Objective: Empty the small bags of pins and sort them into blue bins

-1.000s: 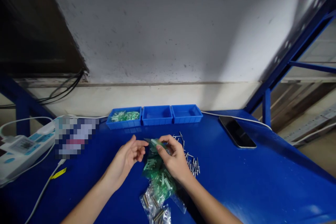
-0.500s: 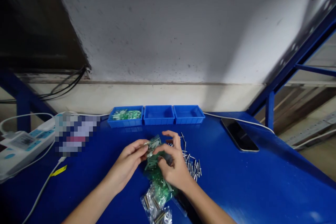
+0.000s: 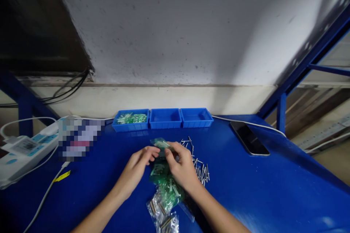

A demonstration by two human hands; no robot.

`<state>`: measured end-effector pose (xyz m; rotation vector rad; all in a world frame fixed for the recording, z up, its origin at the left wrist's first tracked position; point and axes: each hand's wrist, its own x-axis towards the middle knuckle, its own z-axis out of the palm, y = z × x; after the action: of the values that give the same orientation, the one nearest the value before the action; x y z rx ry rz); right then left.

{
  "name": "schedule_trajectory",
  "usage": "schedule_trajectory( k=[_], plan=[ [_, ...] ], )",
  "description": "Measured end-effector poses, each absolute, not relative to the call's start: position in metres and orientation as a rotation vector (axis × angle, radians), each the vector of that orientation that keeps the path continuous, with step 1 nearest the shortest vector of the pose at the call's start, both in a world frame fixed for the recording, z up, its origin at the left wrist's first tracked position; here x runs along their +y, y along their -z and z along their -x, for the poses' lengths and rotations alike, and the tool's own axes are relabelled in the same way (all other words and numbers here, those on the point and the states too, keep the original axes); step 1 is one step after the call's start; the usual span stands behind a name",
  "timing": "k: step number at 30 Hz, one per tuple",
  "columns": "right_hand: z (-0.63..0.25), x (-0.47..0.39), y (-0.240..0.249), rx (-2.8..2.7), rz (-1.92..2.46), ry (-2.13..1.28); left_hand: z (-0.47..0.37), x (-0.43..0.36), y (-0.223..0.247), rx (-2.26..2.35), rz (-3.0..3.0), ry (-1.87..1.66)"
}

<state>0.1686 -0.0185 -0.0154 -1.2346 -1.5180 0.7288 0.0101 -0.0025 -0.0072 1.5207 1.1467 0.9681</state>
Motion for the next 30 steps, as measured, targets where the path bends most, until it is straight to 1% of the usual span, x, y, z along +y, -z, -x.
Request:
schedule_trajectory(
  k=[2, 4, 7, 11, 14, 17, 22, 24, 27, 30],
  plan=[
    [-0.169, -0.021, 0.014, -1.67, 1.203, -0.566, -0.009, 0.0, 0.007, 1.125, -1.248, -0.936],
    [-0.168, -0.023, 0.013, -1.798, 1.147, -0.5, -0.007, 0.001, 0.006, 1.093, -1.191, -0.943],
    [-0.164, -0.025, 0.016, -1.875, 1.118, -0.503, 0.002, 0.009, 0.001, 1.175, -1.448, -1.073],
    [-0.162, -0.023, 0.023, -1.733, 1.196, -0.466, 0.032, 0.05, -0.013, 1.505, -1.837, -1.412],
    [-0.165, -0.02, 0.022, -1.646, 1.223, -0.43, 0.059, 0.097, -0.023, 1.566, -1.995, -1.433],
    [-0.168, -0.019, 0.017, -1.642, 1.23, -0.413, 0.074, 0.135, -0.026, 1.494, -2.128, -1.275],
    [-0.171, -0.016, 0.015, -1.687, 1.259, -0.352, 0.069, 0.168, -0.017, 1.493, -2.417, -0.693],
    [-0.174, -0.012, 0.018, -1.693, 1.307, -0.322, 0.064, 0.172, -0.012, 1.542, -2.482, -0.559],
    [-0.182, -0.004, 0.024, -1.704, 1.406, -0.32, 0.056, 0.169, -0.009, 1.577, -2.499, -0.526],
    [-0.19, 0.002, 0.031, -1.762, 1.466, -0.347, 0.047, 0.144, -0.01, 1.673, -2.565, -0.686]
  ],
)
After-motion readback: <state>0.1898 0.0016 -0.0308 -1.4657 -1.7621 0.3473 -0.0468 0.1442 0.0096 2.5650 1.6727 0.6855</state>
